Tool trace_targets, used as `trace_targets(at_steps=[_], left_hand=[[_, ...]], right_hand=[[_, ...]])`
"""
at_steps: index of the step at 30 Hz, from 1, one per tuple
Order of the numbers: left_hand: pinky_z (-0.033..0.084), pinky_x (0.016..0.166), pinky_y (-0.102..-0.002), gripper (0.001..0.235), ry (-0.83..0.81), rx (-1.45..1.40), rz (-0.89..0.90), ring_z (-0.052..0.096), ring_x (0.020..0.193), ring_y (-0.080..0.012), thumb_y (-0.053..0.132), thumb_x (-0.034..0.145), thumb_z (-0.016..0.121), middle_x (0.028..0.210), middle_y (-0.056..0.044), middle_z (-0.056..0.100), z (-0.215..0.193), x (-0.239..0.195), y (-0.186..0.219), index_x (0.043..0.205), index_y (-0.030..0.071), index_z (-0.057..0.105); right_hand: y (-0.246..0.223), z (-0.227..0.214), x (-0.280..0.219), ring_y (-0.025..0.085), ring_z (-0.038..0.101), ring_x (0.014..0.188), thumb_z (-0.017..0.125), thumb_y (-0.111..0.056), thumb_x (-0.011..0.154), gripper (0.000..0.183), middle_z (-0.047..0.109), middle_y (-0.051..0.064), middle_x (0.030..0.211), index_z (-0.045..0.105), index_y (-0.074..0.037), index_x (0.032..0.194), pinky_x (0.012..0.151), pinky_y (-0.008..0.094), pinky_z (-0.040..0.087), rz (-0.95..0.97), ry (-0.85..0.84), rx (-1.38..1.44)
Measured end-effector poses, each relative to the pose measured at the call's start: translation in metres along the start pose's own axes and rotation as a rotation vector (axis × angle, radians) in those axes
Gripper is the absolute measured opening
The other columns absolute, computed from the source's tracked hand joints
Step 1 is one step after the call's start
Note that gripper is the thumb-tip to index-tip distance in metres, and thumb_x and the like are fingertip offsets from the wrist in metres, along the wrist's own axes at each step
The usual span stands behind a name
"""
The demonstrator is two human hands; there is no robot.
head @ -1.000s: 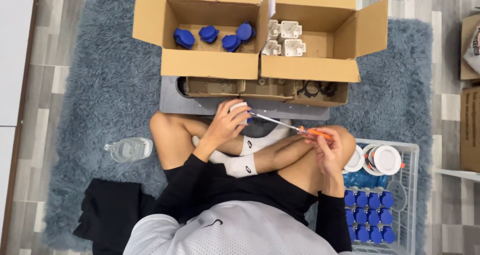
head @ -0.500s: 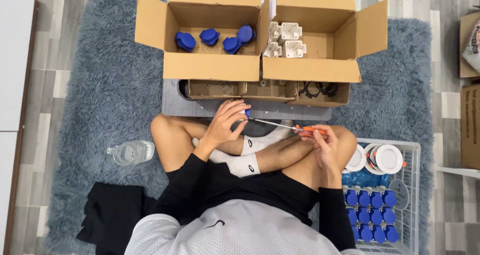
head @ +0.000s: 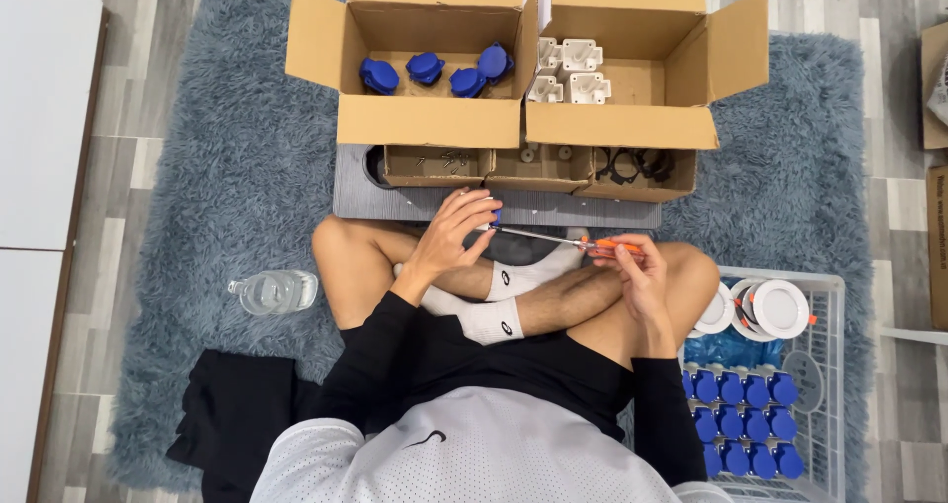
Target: Assembling electrical components using a screwdriver while sitting on the floor.
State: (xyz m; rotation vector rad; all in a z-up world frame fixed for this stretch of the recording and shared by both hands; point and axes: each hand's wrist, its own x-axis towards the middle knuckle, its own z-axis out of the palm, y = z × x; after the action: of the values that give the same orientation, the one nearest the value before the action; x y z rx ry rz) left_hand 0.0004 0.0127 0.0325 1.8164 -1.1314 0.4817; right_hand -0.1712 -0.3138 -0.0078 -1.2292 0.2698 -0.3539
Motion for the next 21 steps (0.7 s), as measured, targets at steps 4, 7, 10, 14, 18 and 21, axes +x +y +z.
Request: trace_targets(at_steps=[4, 7, 10, 14, 18, 21], left_hand=[[0.047, 0.117, -0.057, 0.017, 0.009, -0.003, 0.012, 0.07, 0.132, -0.0353, 0.02, 0.103, 0.074, 0.133, -0.009, 0.078, 0.002, -0.002, -0.003, 0.117, 0.01, 0.077], [0.048, 0.117, -0.057, 0.018, 0.014, -0.007, 0.013, 0.07, 0.132, -0.0351, 0.02, 0.104, 0.074, 0.133, -0.009, 0.078, 0.005, -0.006, -0.005, 0.118, 0.011, 0.078], [0.048, 0.117, -0.057, 0.019, 0.014, 0.002, 0.017, 0.07, 0.132, -0.0351, 0.021, 0.103, 0.074, 0.132, -0.008, 0.078, 0.005, -0.006, -0.007, 0.118, 0.011, 0.078], [0.049, 0.117, -0.057, 0.019, 0.024, 0.002, 0.012, 0.07, 0.131, -0.0347, 0.022, 0.103, 0.074, 0.133, -0.008, 0.078, 0.008, -0.007, -0.01, 0.119, 0.012, 0.079], [0.049, 0.117, -0.055, 0.021, 0.024, 0.017, 0.007, 0.07, 0.131, -0.0339, 0.023, 0.102, 0.074, 0.133, -0.006, 0.078, 0.01, -0.009, -0.012, 0.119, 0.014, 0.08], [0.05, 0.115, -0.056, 0.02, 0.037, -0.001, 0.007, 0.071, 0.13, -0.0357, 0.019, 0.098, 0.074, 0.131, -0.007, 0.078, 0.007, -0.005, -0.007, 0.116, 0.013, 0.081]], right_hand=[[0.0, -0.001, 0.004, 0.043, 0.081, 0.102, 0.062, -0.004, 0.111, 0.02, 0.074, 0.034, 0.12, 0.064, 0.009, 0.126, 0.084, 0.046, 0.071, -0.007, -0.012, -0.018], [-0.008, 0.0, 0.002, 0.038, 0.081, 0.103, 0.062, -0.006, 0.112, 0.019, 0.074, 0.03, 0.119, 0.064, 0.008, 0.125, 0.086, 0.045, 0.071, 0.006, -0.014, -0.063], [-0.013, 0.001, 0.007, 0.039, 0.08, 0.107, 0.066, -0.005, 0.108, 0.022, 0.072, 0.032, 0.124, 0.063, 0.008, 0.126, 0.093, 0.047, 0.068, 0.007, -0.068, -0.069], [-0.01, -0.002, 0.01, 0.036, 0.079, 0.085, 0.058, -0.01, 0.113, 0.025, 0.074, 0.034, 0.116, 0.067, 0.009, 0.126, 0.073, 0.042, 0.065, 0.095, -0.085, -0.174], [0.004, -0.016, 0.011, 0.022, 0.072, 0.051, 0.067, -0.01, 0.111, 0.02, 0.077, 0.028, 0.098, 0.075, 0.006, 0.12, 0.039, 0.027, 0.056, 0.164, -0.043, -0.276], [0.001, -0.011, 0.012, 0.023, 0.075, 0.064, 0.076, 0.002, 0.099, 0.021, 0.077, 0.029, 0.1, 0.077, 0.007, 0.12, 0.047, 0.028, 0.059, 0.112, -0.05, -0.227]])
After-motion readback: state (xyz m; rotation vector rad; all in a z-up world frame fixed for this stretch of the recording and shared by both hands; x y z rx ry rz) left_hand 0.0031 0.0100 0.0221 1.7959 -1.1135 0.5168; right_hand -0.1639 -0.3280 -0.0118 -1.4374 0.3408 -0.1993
